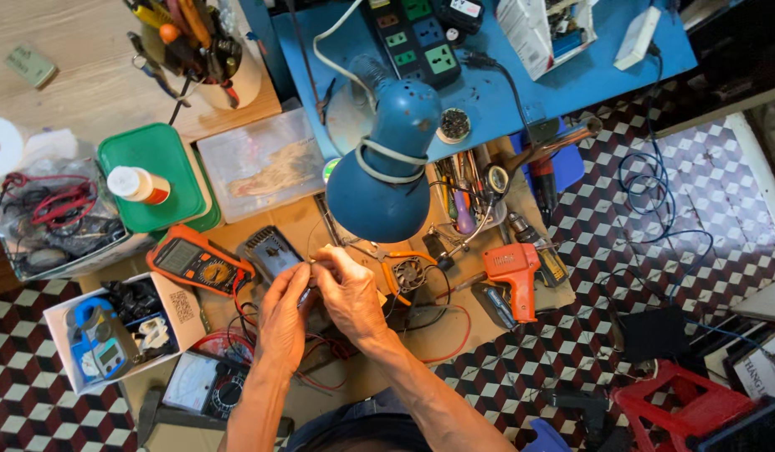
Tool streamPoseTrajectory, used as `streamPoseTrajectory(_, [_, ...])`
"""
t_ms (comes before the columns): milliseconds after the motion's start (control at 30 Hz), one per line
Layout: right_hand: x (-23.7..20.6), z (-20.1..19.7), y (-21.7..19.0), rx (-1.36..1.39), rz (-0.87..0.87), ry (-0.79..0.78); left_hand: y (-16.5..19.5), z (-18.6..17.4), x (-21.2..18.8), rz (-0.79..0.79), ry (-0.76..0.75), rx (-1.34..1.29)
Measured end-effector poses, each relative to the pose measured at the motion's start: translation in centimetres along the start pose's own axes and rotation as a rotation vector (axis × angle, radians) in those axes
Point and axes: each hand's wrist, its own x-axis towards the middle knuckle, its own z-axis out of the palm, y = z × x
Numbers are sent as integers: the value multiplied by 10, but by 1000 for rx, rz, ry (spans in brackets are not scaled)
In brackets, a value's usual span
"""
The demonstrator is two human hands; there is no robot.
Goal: The person works on a green circuit board at a cluttered workbench. They connect and disconnect multimeter probes to test points, use a heat gun on the board, and handle wires and components with pliers. The person repeatedly inspects the board and adjusts connections throughout the clip.
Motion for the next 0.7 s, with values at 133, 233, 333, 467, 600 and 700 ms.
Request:
streamPoseTrajectory(133, [2,-3,0,56,36,-28,-4,-3,2,28,-4,5])
streamPoseTrajectory(233, [3,-9,-2,62,90,-70,-4,-1,3,59,-14,75])
streamPoseTrajectory(333, [7,-15,-5,68,167,-107,-3,2,2,73,-42,106])
streamPoseTrajectory(467, [10,-15,-8,85,202,-115,1,2,2,114,-96,145])
streamPoseTrajectory(600, [14,-15,-9,-30,157,-133,4,-2,8,147,-96,251])
streamPoseTrajectory(700, [20,-19,-9,-102,174,-178,4,-3,15,154,-118,286])
